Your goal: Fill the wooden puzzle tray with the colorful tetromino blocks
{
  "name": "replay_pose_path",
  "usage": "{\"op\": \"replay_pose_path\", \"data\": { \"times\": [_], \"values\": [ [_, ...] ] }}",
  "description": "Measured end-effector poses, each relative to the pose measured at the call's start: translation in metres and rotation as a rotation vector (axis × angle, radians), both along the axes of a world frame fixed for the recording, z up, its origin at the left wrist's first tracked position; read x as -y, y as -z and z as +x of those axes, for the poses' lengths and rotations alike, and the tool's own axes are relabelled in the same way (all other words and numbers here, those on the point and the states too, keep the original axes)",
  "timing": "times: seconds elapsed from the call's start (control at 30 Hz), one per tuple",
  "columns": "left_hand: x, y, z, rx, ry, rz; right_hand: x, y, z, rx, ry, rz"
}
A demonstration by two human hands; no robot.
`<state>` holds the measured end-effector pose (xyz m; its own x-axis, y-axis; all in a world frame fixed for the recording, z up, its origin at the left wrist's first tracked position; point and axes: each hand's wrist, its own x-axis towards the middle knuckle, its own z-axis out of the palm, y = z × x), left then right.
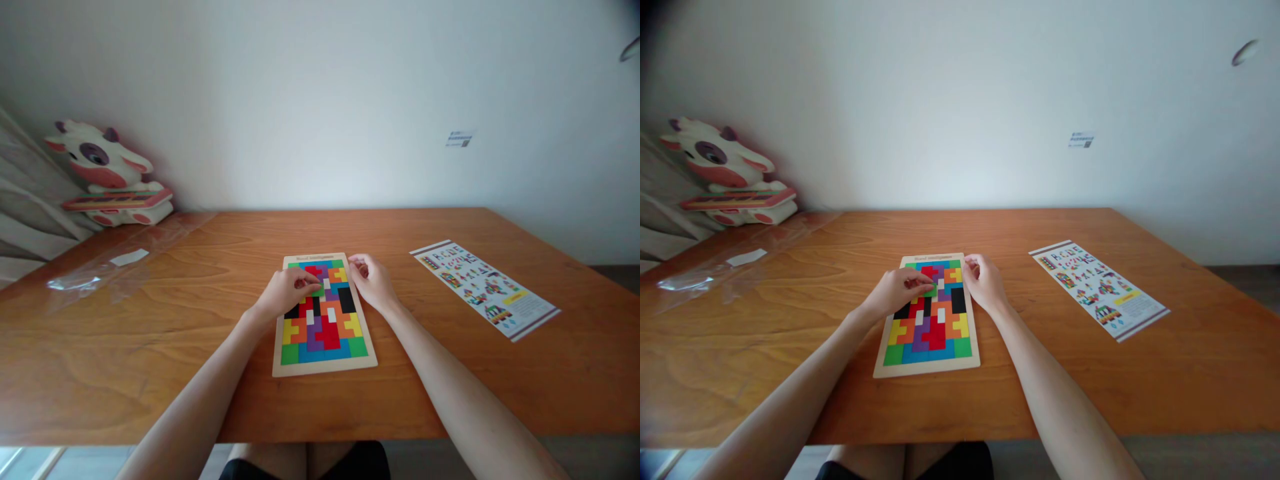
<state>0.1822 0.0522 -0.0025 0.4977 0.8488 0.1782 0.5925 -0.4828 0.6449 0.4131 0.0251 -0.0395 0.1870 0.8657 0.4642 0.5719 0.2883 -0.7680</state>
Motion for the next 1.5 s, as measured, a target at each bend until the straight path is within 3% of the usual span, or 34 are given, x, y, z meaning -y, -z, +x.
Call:
{"op": "replay_pose_path", "data": {
  "times": [0.1, 0.37, 0.43, 0.5, 0.63, 0.7, 0.8, 0.93, 1.17, 1.33, 1.4, 1.5],
  "values": [
    [0.001, 0.004, -0.001, 0.0, 0.034, 0.146, -0.001, 0.001, 0.001, -0.004, -0.004, 0.0],
    [0.01, 0.004, -0.012, 0.056, 0.183, 0.26, -0.002, -0.001, 0.007, -0.136, 0.034, -0.052],
    [0.008, 0.003, -0.015, 0.147, 0.094, 0.229, -0.005, 0.001, 0.011, -0.26, 0.051, -0.059],
    [0.003, 0.002, -0.019, 0.337, -0.093, 0.145, -0.01, 0.003, 0.018, -0.438, 0.085, -0.059],
    [-0.018, 0.003, -0.034, 0.934, -0.442, -0.087, -0.018, 0.007, 0.041, -0.728, 0.157, -0.041],
    [-0.029, 0.005, -0.046, 1.147, -0.539, -0.23, -0.02, 0.008, 0.051, -0.82, 0.186, -0.021],
    [-0.038, 0.011, -0.058, 1.26, -0.636, -0.298, -0.021, 0.009, 0.055, -0.838, 0.212, 0.021],
    [-0.037, 0.02, -0.053, 1.176, -0.688, -0.225, -0.023, 0.008, 0.045, -0.564, 0.191, -0.005],
    [-0.006, 0.013, -0.03, 0.519, -0.425, 0.038, -0.019, 0.001, 0.029, -0.014, 0.104, -0.149],
    [0.016, 0.01, -0.019, 0.104, -0.026, 0.261, -0.015, 0.0, 0.026, 0.031, 0.073, -0.1],
    [0.019, 0.01, -0.015, 0.005, 0.049, 0.309, -0.015, 0.0, 0.025, 0.035, 0.075, -0.076],
    [0.018, 0.012, -0.009, -0.064, 0.062, 0.316, -0.014, -0.001, 0.024, 0.066, 0.057, -0.06]
  ]
}}
